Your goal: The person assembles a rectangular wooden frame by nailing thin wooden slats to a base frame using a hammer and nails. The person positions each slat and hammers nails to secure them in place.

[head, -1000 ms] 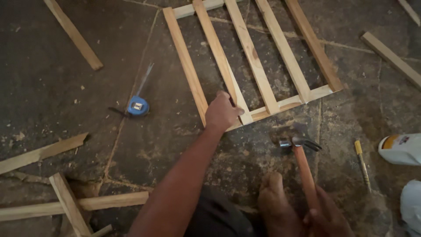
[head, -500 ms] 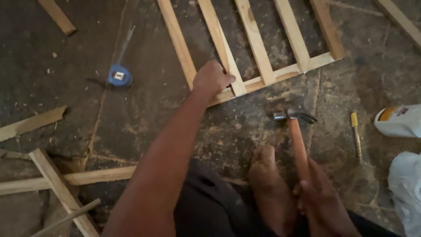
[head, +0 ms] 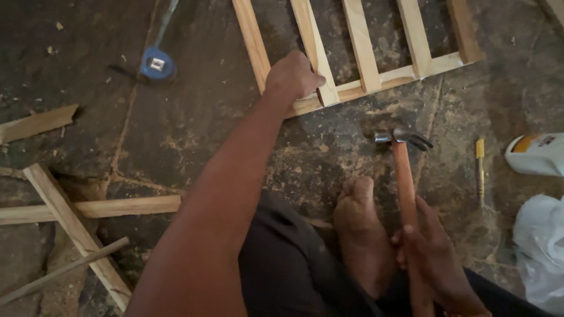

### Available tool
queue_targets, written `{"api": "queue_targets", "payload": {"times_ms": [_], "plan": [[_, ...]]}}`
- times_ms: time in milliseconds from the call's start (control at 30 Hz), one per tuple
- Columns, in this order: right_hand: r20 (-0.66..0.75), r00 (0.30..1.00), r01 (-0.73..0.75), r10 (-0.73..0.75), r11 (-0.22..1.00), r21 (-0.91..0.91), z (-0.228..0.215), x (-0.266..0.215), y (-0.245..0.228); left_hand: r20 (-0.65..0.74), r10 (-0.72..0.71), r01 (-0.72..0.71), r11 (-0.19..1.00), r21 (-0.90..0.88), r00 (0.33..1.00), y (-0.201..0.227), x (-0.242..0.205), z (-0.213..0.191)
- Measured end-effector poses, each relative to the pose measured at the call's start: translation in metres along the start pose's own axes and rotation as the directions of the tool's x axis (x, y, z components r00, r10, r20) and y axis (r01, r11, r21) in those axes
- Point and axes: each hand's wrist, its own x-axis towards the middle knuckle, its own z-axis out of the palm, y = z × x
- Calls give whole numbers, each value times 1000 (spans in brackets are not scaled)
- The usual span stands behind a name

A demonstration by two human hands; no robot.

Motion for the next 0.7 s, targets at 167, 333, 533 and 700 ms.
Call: {"api": "queue_targets", "payload": {"times_ms": [167,333,533,700], "plan": [[24,999,-46,46,998,31,0,1,-4,43,-12,10,1000,27,999,2,2,-2],[26,999,-22,22,1000,8,0,1,-3,4,-23,23,1000,-19,1000,0,2,1],[-4,998,56,-57,998,-31,0,3,5,-49,-4,3,1000,-30,999,-3,5,6],[3,1000,23,-23,999,23,-2,7,15,-11,9,-9,999,39,1000,-6,11,10]]}}
